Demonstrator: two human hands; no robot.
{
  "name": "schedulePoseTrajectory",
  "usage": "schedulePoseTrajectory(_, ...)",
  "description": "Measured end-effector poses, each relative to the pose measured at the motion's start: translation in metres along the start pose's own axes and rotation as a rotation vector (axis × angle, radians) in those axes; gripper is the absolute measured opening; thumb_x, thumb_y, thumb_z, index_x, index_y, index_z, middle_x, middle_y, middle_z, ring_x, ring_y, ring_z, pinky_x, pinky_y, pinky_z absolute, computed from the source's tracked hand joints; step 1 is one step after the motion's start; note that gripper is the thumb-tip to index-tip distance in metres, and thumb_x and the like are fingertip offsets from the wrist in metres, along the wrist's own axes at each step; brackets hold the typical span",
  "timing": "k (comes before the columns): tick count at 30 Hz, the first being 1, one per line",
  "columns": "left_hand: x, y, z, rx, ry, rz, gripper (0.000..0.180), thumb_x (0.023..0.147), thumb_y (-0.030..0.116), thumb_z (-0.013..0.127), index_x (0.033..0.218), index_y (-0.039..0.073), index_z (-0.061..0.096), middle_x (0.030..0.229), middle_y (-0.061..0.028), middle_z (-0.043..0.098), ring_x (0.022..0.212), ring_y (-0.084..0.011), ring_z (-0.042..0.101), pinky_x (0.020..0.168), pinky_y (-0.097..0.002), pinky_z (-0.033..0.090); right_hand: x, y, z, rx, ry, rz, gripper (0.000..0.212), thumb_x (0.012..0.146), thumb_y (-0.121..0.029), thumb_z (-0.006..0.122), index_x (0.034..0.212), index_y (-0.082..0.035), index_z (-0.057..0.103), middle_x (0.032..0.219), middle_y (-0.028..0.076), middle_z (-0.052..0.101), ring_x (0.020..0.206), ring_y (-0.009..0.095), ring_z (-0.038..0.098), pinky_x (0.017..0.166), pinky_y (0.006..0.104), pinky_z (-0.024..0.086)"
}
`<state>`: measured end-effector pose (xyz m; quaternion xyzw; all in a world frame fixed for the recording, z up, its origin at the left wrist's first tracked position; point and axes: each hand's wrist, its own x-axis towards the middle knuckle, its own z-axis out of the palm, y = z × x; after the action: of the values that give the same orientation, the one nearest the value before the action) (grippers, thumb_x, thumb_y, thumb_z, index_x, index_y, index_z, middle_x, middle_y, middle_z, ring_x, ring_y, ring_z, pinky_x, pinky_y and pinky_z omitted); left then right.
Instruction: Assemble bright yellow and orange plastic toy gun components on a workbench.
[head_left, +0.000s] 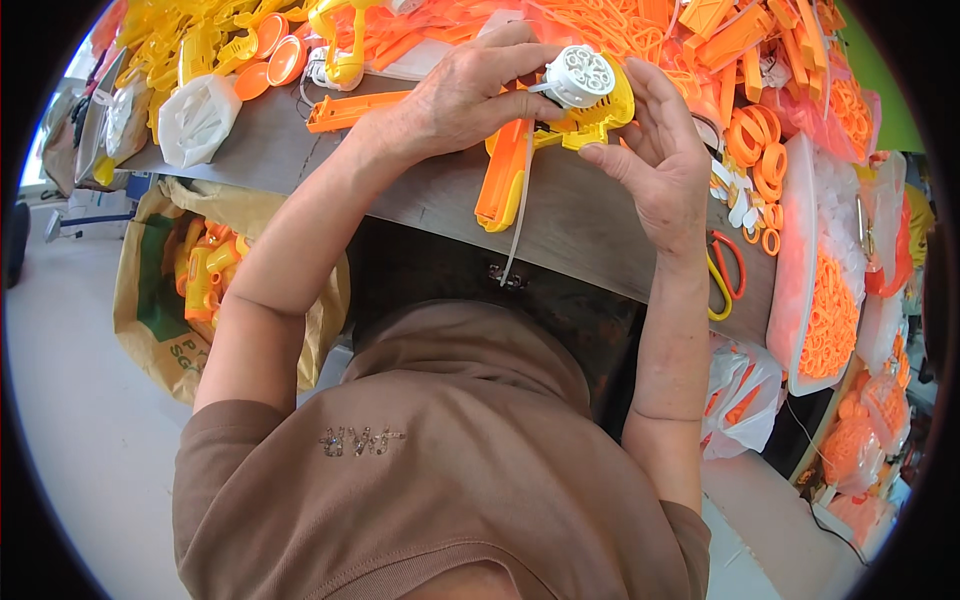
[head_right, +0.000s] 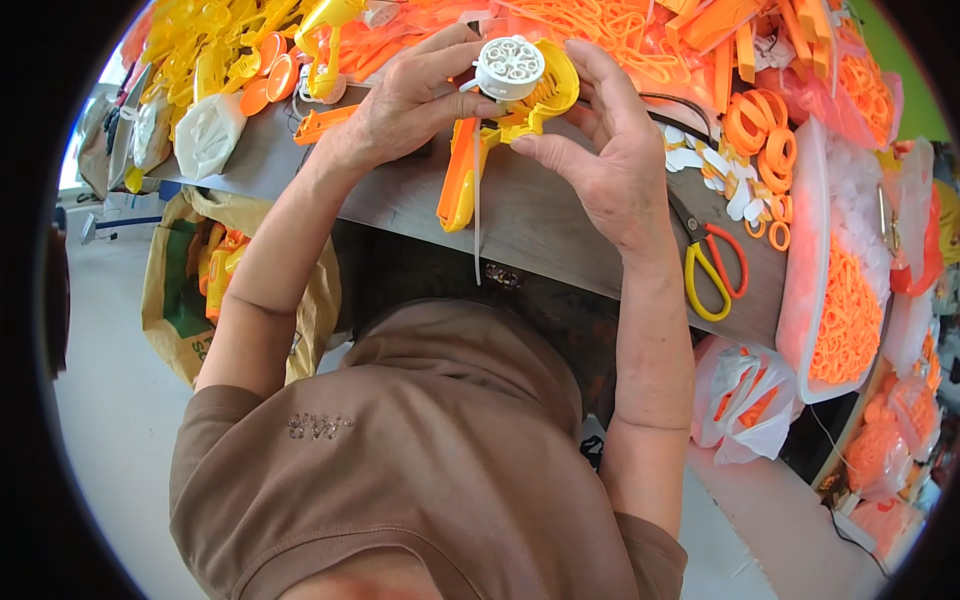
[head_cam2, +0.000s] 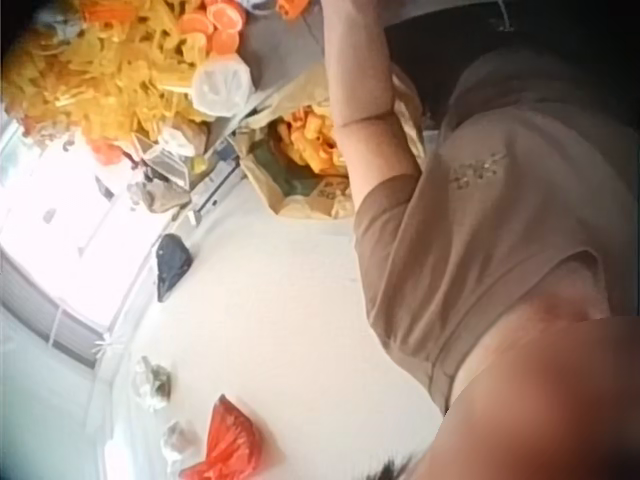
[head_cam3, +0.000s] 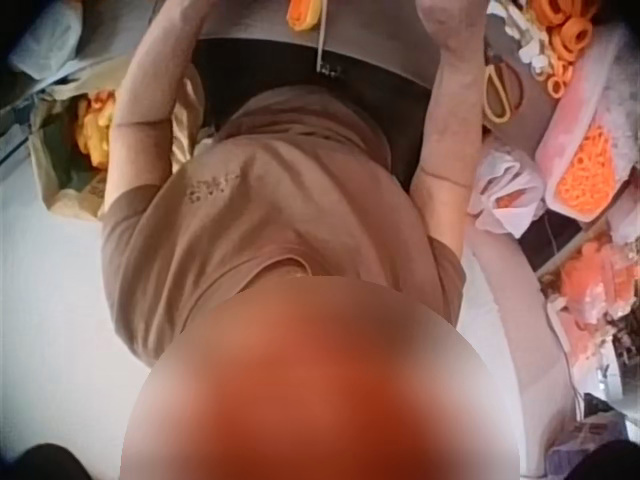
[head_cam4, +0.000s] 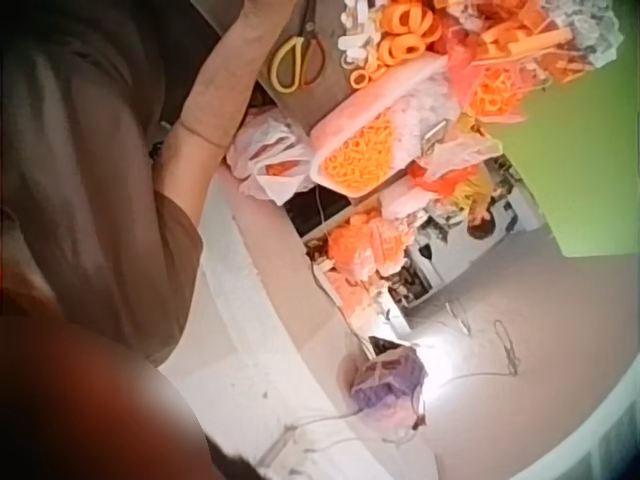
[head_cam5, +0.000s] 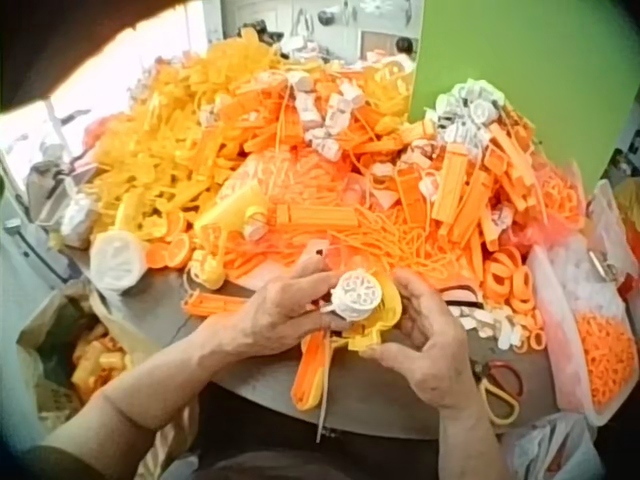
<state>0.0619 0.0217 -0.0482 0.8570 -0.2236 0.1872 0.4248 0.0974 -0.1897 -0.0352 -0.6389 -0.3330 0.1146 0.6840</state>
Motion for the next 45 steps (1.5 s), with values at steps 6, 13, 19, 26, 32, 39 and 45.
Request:
schedulePoseTrajectory(6,0.001,-0.003,-0.009,-0.071,-0.081,0.005,0.036,0.080,0.008,0.068,0.112,-0.002,0.057,0.100,-0.0072,0.051,0.094,-0.0184,0.053,0.079,-0.0299,0.045,0.005,-0.001,0.000,0.010,-0.038,0.004,0.070,0.074,0.005,0.071,0.134,0.006,0.036,0.131,0.015,0.048,0.121,0.023,0.048,0.100,0.0357,0.043)
schedulePoseTrajectory(13,0.002,0.006,-0.006,0.126,-0.031,0.072,0.048,0.074,0.009,0.072,0.119,0.003,0.058,0.090,-0.0103,0.050,0.089,-0.0255,0.050,0.079,-0.0347,0.044,0.006,-0.001,-0.001,0.060,-0.042,-0.001,0.068,0.073,0.004,0.071,0.133,0.003,0.039,0.128,0.013,0.051,0.117,0.021,0.050,0.098,0.0352,0.044)
schedulePoseTrajectory(19,-0.002,0.006,-0.001,0.050,0.011,0.034,0.049,0.073,0.008,0.072,0.119,0.003,0.057,0.090,-0.0107,0.049,0.088,-0.0268,0.049,0.079,-0.0355,0.043,0.001,-0.001,0.003,0.024,-0.019,-0.007,0.071,0.072,0.009,0.070,0.134,0.007,0.036,0.132,0.016,0.048,0.121,0.024,0.048,0.100,0.0350,0.043)
schedulePoseTrajectory(26,-0.001,0.004,0.000,0.111,0.011,0.084,0.048,0.073,0.007,0.072,0.119,0.003,0.058,0.090,-0.0110,0.049,0.086,-0.0259,0.050,0.076,-0.0354,0.044,-0.002,0.004,0.004,0.056,0.032,0.001,0.071,0.071,0.009,0.071,0.134,0.006,0.037,0.131,0.016,0.048,0.121,0.023,0.048,0.101,0.0355,0.043)
schedulePoseTrajectory(32,0.002,0.008,-0.002,0.104,-0.042,0.088,0.047,0.075,0.008,0.071,0.120,0.003,0.057,0.090,-0.0110,0.049,0.085,-0.0267,0.051,0.076,-0.0355,0.044,-0.003,0.001,0.003,0.051,0.030,0.015,0.070,0.071,0.009,0.070,0.133,0.006,0.037,0.131,0.015,0.048,0.120,0.023,0.049,0.101,0.0351,0.043)
schedulePoseTrajectory(39,0.001,0.009,0.002,0.151,0.012,0.070,0.048,0.074,0.009,0.072,0.120,0.006,0.057,0.088,-0.0101,0.048,0.083,-0.0252,0.050,0.072,-0.0351,0.044,-0.003,0.002,0.010,0.037,0.074,-0.007,0.072,0.070,0.008,0.072,0.133,0.006,0.037,0.130,0.017,0.049,0.119,0.023,0.050,0.100,0.0342,0.045)
schedulePoseTrajectory(45,0.003,0.019,0.001,0.183,-0.011,0.052,0.046,0.074,0.009,0.071,0.117,0.004,0.058,0.087,-0.0099,0.048,0.080,-0.0268,0.052,0.069,-0.0370,0.045,-0.005,0.003,0.019,0.045,0.171,-0.035,0.069,0.067,-0.001,0.077,0.127,0.001,0.044,0.122,0.014,0.054,0.113,0.021,0.054,0.098,0.0362,0.045)
